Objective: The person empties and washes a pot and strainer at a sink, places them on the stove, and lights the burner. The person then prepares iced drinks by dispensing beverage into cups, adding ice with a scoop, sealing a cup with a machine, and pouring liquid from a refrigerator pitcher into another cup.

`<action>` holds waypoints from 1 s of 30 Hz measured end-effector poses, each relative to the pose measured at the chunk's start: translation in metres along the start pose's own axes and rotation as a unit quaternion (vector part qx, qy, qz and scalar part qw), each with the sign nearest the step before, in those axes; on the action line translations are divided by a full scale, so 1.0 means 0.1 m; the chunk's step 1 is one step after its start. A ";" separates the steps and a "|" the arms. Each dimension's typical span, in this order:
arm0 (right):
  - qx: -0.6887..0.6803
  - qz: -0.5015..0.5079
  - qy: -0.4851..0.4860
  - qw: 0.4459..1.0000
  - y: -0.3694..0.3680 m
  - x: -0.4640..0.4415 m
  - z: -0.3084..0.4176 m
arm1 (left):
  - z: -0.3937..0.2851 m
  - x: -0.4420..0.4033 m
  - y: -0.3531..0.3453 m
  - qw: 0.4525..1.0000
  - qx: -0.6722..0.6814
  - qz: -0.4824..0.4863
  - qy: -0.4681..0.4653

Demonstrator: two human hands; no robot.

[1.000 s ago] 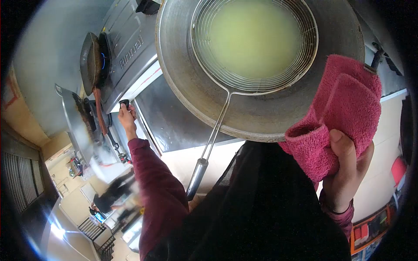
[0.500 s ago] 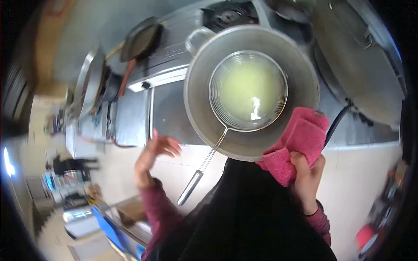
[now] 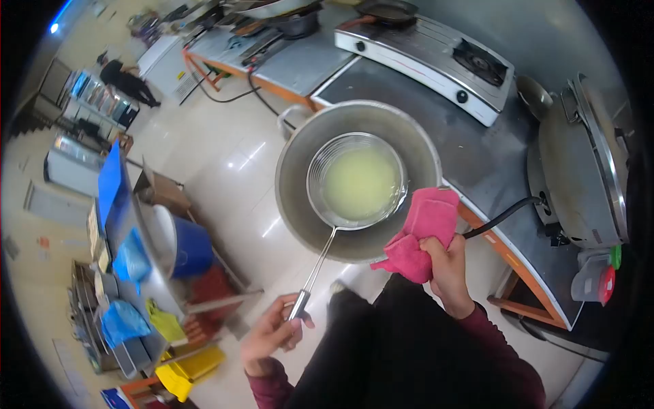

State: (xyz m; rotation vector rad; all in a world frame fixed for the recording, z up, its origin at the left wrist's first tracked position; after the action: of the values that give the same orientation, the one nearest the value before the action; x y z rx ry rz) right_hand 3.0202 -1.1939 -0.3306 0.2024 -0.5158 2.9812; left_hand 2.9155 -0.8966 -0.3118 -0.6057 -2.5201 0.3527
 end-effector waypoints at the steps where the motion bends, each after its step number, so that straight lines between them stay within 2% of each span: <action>1: 0.010 0.029 -0.003 1.000 -0.22 0.15 -0.07 | 0.14 0.34 0.06 0.999 -0.008 -0.044 -0.006; 3: 0.014 0.068 -0.027 0.997 -0.56 0.45 -0.27 | 0.42 0.96 0.07 0.990 0.047 -0.110 -0.069; 7: -0.018 0.156 -0.055 0.986 -1.47 1.23 -0.65 | 1.11 2.30 0.18 0.950 0.145 -0.168 -0.218; 9: -0.041 0.174 -0.086 0.980 -1.98 1.64 -0.92 | 1.35 2.96 0.27 0.930 0.167 -0.229 -0.234; 12: 0.022 0.318 -0.107 0.942 -2.86 2.22 -1.17 | 1.53 3.95 0.25 0.894 0.154 -0.349 -0.236; 15: 0.037 0.390 -0.115 0.913 -3.77 3.00 -1.49 | 1.89 4.96 0.38 0.841 0.108 -0.473 -0.238; 16: 0.037 0.414 -0.114 0.902 -4.04 3.21 -1.64 | 1.95 5.29 0.44 0.802 0.040 -0.544 -0.244; 20: 0.070 0.495 -0.137 0.855 -5.32 4.26 -2.20 | 2.37 6.67 0.79 0.705 0.081 -0.648 -0.276; 23: 0.043 0.559 -0.165 0.812 -6.38 5.32 -2.66 | 2.77 7.76 1.03 0.666 0.118 -0.691 -0.254; 26: 0.017 0.555 -0.182 0.812 -7.42 6.39 -2.97 | 2.97 8.71 1.29 0.590 0.145 -0.746 -0.273; 30: 0.027 0.655 -0.254 0.712 -8.54 7.54 -3.76 | 3.33 10.01 1.58 0.505 0.164 -0.810 -0.248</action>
State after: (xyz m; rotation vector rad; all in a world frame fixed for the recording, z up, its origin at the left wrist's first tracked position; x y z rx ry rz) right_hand 2.3457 -0.2025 -0.2905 1.1165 -0.9083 4.3195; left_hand 2.0246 -0.3182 -0.2195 2.1892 -2.1246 0.1943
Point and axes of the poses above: each hand's wrist, its own x-axis away from the middle knuckle, its own y-axis out of the back of the hand, z = x × y, the point moved 5 cm from there along -x, towards the middle knuckle, and after that the axes turned 9 degrees about z, right-handed, at the moved point
